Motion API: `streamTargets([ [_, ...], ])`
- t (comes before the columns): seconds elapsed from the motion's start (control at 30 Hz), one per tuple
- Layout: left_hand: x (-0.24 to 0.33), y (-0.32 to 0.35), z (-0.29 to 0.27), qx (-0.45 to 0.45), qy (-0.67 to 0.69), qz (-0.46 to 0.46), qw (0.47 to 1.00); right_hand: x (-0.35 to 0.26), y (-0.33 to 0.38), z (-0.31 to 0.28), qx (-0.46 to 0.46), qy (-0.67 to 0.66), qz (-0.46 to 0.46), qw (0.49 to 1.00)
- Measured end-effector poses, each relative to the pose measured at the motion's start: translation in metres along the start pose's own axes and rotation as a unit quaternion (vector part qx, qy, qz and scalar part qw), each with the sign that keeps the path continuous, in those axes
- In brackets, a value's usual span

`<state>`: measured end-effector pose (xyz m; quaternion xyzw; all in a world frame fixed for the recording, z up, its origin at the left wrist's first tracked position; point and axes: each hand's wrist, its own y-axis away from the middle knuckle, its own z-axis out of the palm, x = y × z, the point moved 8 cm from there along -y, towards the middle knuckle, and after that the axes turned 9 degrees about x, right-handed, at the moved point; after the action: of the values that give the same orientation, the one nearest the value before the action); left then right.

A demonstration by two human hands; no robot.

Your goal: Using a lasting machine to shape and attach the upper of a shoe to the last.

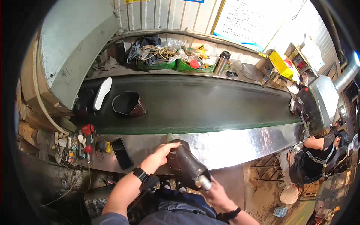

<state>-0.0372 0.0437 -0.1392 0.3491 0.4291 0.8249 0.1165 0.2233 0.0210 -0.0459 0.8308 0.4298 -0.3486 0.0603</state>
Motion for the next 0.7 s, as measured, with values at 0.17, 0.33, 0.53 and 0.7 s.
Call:
streamTargets([
  [0.17, 0.015, -0.055, -0.042, 0.129, -0.103, 0.153, 0.974, 0.002, 0.007, 0.054, 0.066, 0.048, -0.099, 0.992],
  [0.33, 0.064, -0.049, -0.03, 0.348, -0.348, 0.449, 0.746, 0.035, -0.018, 0.075, 0.171, -0.06, 0.048, 0.982],
  [0.53, 0.021, -0.066, -0.094, 0.291, -0.24, 0.296, 0.878, 0.059, -0.01, 0.087, 0.026, -0.235, 0.106, 0.966],
  [0.7, 0.037, -0.051, -0.039, 0.348, -0.412, 0.227, 0.811, 0.062, -0.013, 0.085, 0.013, -0.17, 0.049, 0.984],
])
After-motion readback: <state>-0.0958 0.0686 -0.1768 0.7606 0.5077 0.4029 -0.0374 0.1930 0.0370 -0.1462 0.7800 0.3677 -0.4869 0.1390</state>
